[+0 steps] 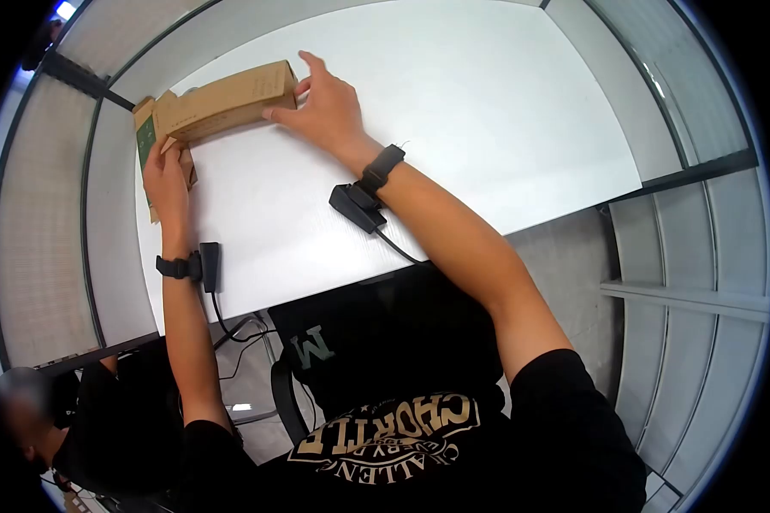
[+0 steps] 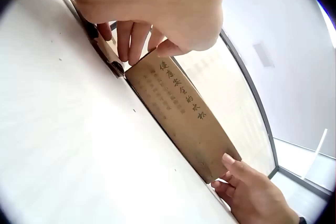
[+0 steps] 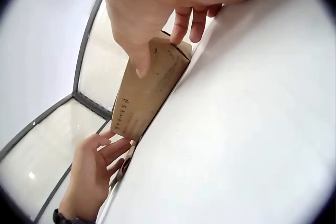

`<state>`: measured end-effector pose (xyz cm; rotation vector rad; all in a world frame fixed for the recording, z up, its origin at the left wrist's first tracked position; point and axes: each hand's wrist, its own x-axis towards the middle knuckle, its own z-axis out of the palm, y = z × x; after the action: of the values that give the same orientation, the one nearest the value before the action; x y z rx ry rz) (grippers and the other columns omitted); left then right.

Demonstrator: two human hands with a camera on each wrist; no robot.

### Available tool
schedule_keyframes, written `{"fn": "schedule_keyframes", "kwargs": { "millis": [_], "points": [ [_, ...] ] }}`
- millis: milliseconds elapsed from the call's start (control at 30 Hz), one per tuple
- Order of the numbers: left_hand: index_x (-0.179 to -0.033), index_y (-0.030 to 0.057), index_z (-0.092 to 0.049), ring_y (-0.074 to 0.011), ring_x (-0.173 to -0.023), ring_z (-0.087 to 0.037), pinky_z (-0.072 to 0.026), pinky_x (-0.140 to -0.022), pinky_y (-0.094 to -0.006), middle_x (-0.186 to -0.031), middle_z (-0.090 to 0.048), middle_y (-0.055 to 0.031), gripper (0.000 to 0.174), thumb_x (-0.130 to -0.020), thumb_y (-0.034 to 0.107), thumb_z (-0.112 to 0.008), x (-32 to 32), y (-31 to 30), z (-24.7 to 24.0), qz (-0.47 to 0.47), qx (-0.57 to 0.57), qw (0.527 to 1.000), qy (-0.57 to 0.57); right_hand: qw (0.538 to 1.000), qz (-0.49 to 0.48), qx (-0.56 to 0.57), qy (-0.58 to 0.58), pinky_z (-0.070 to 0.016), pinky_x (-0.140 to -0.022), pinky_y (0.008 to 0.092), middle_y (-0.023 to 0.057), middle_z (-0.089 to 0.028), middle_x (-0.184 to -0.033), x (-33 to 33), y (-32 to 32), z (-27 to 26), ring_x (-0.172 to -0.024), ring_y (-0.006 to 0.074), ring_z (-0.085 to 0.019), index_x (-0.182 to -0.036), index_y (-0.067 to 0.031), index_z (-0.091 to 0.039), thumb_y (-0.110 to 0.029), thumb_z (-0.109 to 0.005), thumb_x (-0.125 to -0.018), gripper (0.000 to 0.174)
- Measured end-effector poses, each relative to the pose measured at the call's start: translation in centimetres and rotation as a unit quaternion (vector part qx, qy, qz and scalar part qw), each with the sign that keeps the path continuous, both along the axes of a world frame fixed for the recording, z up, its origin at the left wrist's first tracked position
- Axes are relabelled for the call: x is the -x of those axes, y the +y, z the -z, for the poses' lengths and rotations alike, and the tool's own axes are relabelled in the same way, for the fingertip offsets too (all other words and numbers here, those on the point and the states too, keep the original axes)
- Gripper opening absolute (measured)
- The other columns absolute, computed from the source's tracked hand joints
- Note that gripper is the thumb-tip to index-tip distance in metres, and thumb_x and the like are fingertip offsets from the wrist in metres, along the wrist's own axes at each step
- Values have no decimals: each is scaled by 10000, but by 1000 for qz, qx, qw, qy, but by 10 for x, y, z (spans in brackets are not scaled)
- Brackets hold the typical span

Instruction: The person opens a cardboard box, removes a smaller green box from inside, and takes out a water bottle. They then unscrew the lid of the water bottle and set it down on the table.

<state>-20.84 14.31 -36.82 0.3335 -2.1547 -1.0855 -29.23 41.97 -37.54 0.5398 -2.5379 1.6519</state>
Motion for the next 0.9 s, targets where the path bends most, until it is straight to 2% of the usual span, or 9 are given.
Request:
{"fn": "schedule_keyframes", "kwargs": {
  "millis": [100,200,300,500,600,733,767,867,900],
  "points": [
    [-1373,-26,-642,-75,-582,-557,-434,-544,-260,-845,-739,-66,432,-980,145,-589,-6,7,-8,8,-42,998,-53,967,70,-95,226,-571,-859,425,154,-716,-1116,2,-6,14,-964,313,-704,-1380,-10,-537,-457,-927,-710,895],
    [-1351,-32,-647,-81,-596,-568,-447,-546,-261,-899,-750,-83,415,-979,148,-611,-6,5,-8,9,-19,998,-54,965,74,-75,242,-581,-833,393,153,-716,-1157,8,-6,18,-944,291,-724,-1419,-8,-526,-455,-942,-691,950],
    [-1275,-28,-669,-82,-600,-571,-453,-535,-264,-891,-735,-74,349,-975,148,-633,-10,16,-17,4,-15,1000,-26,994,-7,17,108,-587,-807,359,160,-735,-1158,3,-4,9,-913,287,-745,-1395,16,-547,-500,-915,-719,926],
    [-1106,-12,-698,-83,-605,-583,-464,-536,-249,-798,-671,-33,257,-1039,233,-664,-5,11,-13,19,-29,995,94,992,30,80,-90,-593,-760,321,148,-772,-936,-11,-1,-21,-789,211,-742,-1069,71,-713,-603,-818,-801,733],
    [-1068,-12,-708,-82,-621,-597,-483,-557,-238,-800,-671,-38,327,-1061,312,-665,-12,12,-9,135,-144,980,-10,977,-4,170,-131,-588,-744,312,130,-763,-888,-11,2,-25,-772,182,-732,-975,70,-737,-585,-809,-843,672],
    [-1338,-30,-592,-160,-741,-709,-578,-657,-262,-1003,-726,-141,734,-1026,634,-584,-14,26,-16,250,-174,952,-11,935,-107,304,-148,-577,-773,304,128,-755,-946,-5,-7,-18,-845,181,-738,-1151,87,-671,-468,-836,-885,637],
    [-1465,-20,-476,-209,-854,-753,-617,-727,-301,-1163,-703,-189,913,-971,743,-561,-13,28,-19,285,-142,948,-14,929,-131,315,-144,-576,-791,306,140,-750,-1004,-9,-8,-17,-875,184,-739,-1205,87,-644,-437,-844,-889,644],
    [-1485,-23,-439,-247,-949,-758,-627,-739,-326,-1237,-671,-186,941,-959,746,-576,-8,34,-12,257,-130,956,61,935,-199,275,-102,-574,-853,325,183,-693,-1219,-14,-11,-13,-1003,200,-728,-1352,59,-562,-369,-866,-884,703],
    [-1494,-8,-424,-241,-1096,-706,-605,-854,-342,-1344,-616,-163,859,-983,646,-646,-7,27,-11,238,-166,955,65,939,-223,249,-85,-574,-875,334,198,-667,-1298,-16,-13,-11,-1052,206,-722,-1399,44,-535,-350,-873,-878,735]
  ]
}}
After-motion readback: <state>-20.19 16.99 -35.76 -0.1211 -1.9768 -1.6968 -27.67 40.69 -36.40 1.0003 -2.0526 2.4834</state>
